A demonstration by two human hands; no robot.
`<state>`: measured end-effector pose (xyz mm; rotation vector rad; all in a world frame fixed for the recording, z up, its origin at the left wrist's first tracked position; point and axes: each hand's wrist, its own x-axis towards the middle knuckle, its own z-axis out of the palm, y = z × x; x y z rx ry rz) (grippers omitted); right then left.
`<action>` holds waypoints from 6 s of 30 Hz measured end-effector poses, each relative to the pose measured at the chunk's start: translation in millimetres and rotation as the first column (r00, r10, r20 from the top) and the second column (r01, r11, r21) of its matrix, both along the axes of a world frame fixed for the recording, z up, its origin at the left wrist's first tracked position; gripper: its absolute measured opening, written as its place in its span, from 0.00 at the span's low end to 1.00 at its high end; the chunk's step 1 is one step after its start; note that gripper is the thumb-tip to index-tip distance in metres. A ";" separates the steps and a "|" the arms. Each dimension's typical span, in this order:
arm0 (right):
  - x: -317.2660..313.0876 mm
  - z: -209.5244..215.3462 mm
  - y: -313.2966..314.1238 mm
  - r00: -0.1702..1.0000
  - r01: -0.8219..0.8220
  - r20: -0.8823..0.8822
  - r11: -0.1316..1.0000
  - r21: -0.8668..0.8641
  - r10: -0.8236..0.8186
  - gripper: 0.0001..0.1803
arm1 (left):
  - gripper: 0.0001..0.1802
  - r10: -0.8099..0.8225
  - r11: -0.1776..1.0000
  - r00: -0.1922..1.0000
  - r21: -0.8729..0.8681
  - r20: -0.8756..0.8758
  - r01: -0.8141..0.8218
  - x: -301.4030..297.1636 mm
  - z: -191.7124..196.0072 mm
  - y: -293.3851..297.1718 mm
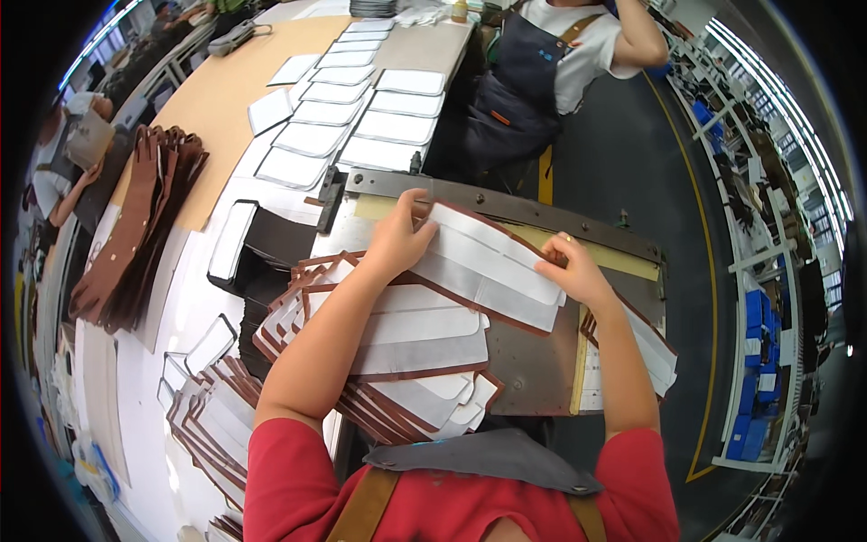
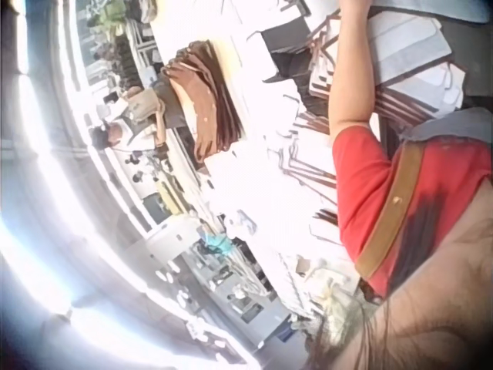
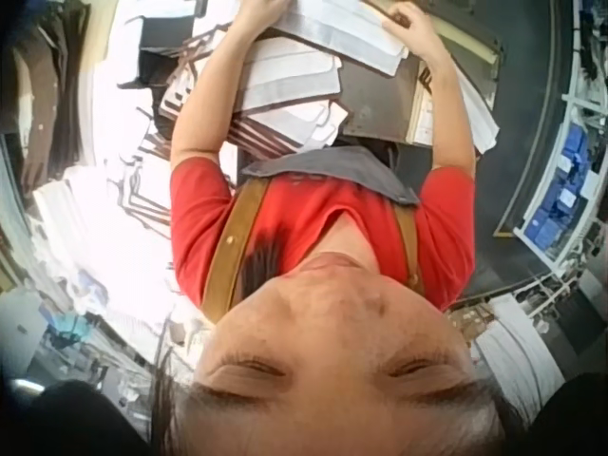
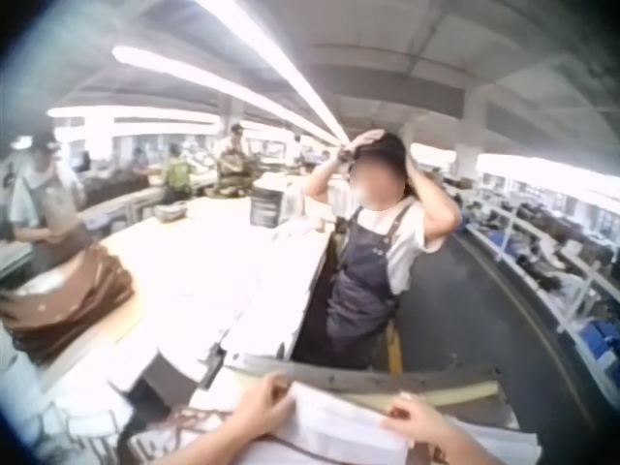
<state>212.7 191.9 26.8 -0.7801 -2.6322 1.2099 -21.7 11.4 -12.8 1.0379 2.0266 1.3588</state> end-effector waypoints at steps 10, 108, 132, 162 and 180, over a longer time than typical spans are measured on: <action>-58.0 15.5 -51.6 0.921 0.043 -0.386 0.975 0.217 0.046 0.10 | 0.16 -0.213 0.973 0.910 0.160 0.355 0.165 15.8 31.1 -5.4; -94.2 -6.4 -77.0 0.934 -0.039 -0.295 0.880 0.473 0.199 0.06 | 0.07 -0.087 0.988 0.947 0.148 0.310 0.042 15.1 1.6 4.2; -89.0 -15.2 -71.2 0.919 -0.139 -0.355 0.984 0.112 0.171 0.07 | 0.11 -0.035 0.999 0.962 -0.019 0.269 0.041 17.6 10.2 3.2; -89.3 -28.9 -76.3 0.937 -0.083 -0.245 0.841 0.534 0.248 0.05 | 0.13 -0.044 0.999 0.953 -0.014 0.301 0.051 22.2 17.9 -0.3; -90.9 -27.9 -83.4 0.964 -0.018 -0.221 0.866 0.500 0.147 0.05 | 0.10 -0.047 0.997 0.988 0.067 0.148 0.038 24.3 6.3 2.3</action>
